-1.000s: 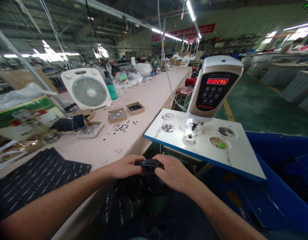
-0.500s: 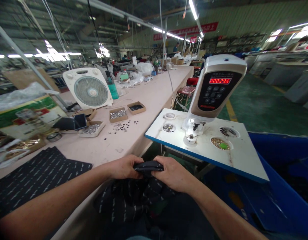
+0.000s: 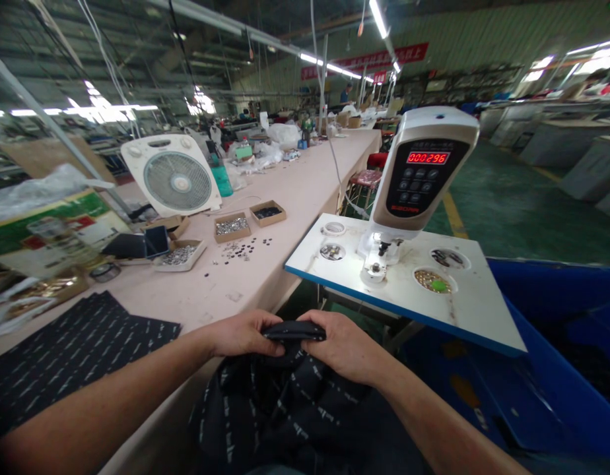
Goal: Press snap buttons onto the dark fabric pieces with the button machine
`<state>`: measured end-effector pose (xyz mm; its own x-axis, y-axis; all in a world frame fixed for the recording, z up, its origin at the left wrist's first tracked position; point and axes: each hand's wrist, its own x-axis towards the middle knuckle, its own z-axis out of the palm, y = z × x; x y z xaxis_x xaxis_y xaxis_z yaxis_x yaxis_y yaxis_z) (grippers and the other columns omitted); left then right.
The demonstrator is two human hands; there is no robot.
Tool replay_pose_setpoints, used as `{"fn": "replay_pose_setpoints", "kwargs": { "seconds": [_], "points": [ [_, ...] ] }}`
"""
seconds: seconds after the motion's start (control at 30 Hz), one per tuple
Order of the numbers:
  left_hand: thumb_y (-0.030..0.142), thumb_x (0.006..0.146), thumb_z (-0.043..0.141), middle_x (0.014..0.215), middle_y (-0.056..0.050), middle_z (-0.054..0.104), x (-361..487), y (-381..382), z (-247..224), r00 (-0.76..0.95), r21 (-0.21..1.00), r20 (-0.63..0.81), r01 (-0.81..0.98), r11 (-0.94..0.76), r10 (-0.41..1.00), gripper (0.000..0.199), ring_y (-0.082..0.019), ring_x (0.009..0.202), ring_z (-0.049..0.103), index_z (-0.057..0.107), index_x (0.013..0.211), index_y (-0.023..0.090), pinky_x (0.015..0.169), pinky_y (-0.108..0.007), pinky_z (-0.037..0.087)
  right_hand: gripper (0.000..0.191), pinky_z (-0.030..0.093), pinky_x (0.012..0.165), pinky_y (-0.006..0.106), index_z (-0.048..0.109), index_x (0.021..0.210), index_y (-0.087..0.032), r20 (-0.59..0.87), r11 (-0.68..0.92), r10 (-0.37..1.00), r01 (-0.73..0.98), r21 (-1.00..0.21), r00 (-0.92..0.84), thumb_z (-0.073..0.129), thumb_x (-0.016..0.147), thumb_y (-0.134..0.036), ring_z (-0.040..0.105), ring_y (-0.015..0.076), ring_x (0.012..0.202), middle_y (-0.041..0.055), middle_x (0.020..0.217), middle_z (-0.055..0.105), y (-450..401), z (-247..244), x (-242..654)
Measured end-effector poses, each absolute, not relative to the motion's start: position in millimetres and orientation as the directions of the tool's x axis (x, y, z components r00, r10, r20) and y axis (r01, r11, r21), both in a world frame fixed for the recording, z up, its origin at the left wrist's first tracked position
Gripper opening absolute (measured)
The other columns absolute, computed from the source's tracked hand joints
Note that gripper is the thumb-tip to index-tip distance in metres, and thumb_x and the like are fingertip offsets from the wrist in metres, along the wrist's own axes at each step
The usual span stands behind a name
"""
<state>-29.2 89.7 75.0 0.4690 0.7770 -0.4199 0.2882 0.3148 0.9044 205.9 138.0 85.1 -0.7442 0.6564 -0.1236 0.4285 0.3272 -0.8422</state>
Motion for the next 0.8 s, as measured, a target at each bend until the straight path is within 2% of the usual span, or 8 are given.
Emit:
{"fn": "replay_pose_setpoints", "kwargs": {
  "seconds": [0.2, 0.37, 0.47, 0.63, 0.73, 0.8],
  "points": [
    [0.023, 0.065, 0.080, 0.081, 0.001, 0.069, -30.2, 86.3, 67.2, 0.493, 0.898, -0.427, 0.132, 0.420, 0.758, 0.028, -0.011, 0.073, 0.058, 0.074, 0.091, 0.014, 0.077, -0.024, 0.046, 0.017, 0.043, 0.067, 0.026, 0.073, 0.094, -0.019, -0.172, 0.284, 0.675, 0.468, -0.837, -0.718, 0.067, 0.085, -0.032, 0.063, 0.0178, 0.076, -0.0003, 0.081, 0.071, 136.9, 82.5, 205.0],
    [0.024, 0.061, 0.084, 0.083, -0.001, 0.072, -29.1, 84.2, 67.1, 0.491, 0.841, -0.478, 0.016, 0.541, 0.729, 0.033, -0.011, 0.071, 0.062, 0.075, 0.092, 0.014, 0.075, -0.023, 0.050, 0.018, 0.043, 0.066, 0.025, 0.072, 0.093, -0.018, -0.161, 0.266, 0.675, 0.441, -0.857, -0.720, 0.068, 0.084, -0.034, 0.062, 0.0172, 0.074, -0.0005, 0.080, 0.071, 139.0, 80.4, 206.2],
    [0.024, 0.060, 0.086, 0.082, -0.001, 0.072, -28.5, 85.0, 65.4, 0.492, 0.826, -0.489, -0.003, 0.563, 0.720, 0.033, -0.010, 0.069, 0.062, 0.075, 0.089, 0.014, 0.073, -0.021, 0.050, 0.019, 0.043, 0.068, 0.026, 0.073, 0.094, -0.019, -0.171, 0.249, 0.684, 0.447, -0.859, -0.709, 0.069, 0.083, -0.033, 0.062, 0.0174, 0.075, -0.0009, 0.081, 0.071, 140.5, 80.0, 207.7],
    [0.032, 0.063, 0.088, 0.083, -0.001, 0.072, -21.0, 89.3, 54.0, 0.486, 0.848, -0.453, -0.025, 0.530, 0.748, 0.038, -0.010, 0.070, 0.061, 0.076, 0.095, 0.015, 0.077, -0.023, 0.047, 0.018, 0.043, 0.068, 0.026, 0.073, 0.090, -0.019, -0.198, 0.227, 0.692, 0.470, -0.853, -0.694, 0.070, 0.082, -0.035, 0.062, 0.0188, 0.076, -0.0007, 0.079, 0.069, 144.5, 76.0, 212.4],
    [0.033, 0.060, 0.088, 0.073, 0.002, 0.067, -11.0, 94.4, 44.6, 0.450, 0.864, -0.429, -0.047, 0.501, 0.783, 0.034, -0.008, 0.064, 0.054, 0.076, 0.085, 0.015, 0.068, -0.021, 0.041, 0.020, 0.046, 0.068, 0.028, 0.073, 0.092, -0.020, -0.239, 0.200, 0.675, 0.484, -0.852, -0.699, 0.066, 0.084, -0.037, 0.065, 0.0220, 0.080, 0.0008, 0.082, 0.072, 150.1, 71.1, 217.7],
    [0.032, 0.057, 0.087, 0.067, 0.004, 0.063, -4.0, 99.6, 36.4, 0.434, 0.872, -0.412, -0.066, 0.484, 0.801, 0.030, -0.007, 0.061, 0.048, 0.074, 0.079, 0.014, 0.064, -0.021, 0.036, 0.025, 0.050, 0.075, 0.031, 0.073, 0.102, -0.023, -0.245, 0.215, 0.659, 0.490, -0.845, -0.711, 0.066, 0.083, -0.037, 0.067, 0.0253, 0.088, 0.0025, 0.092, 0.075, 155.2, 69.3, 221.7]
  ]
}}
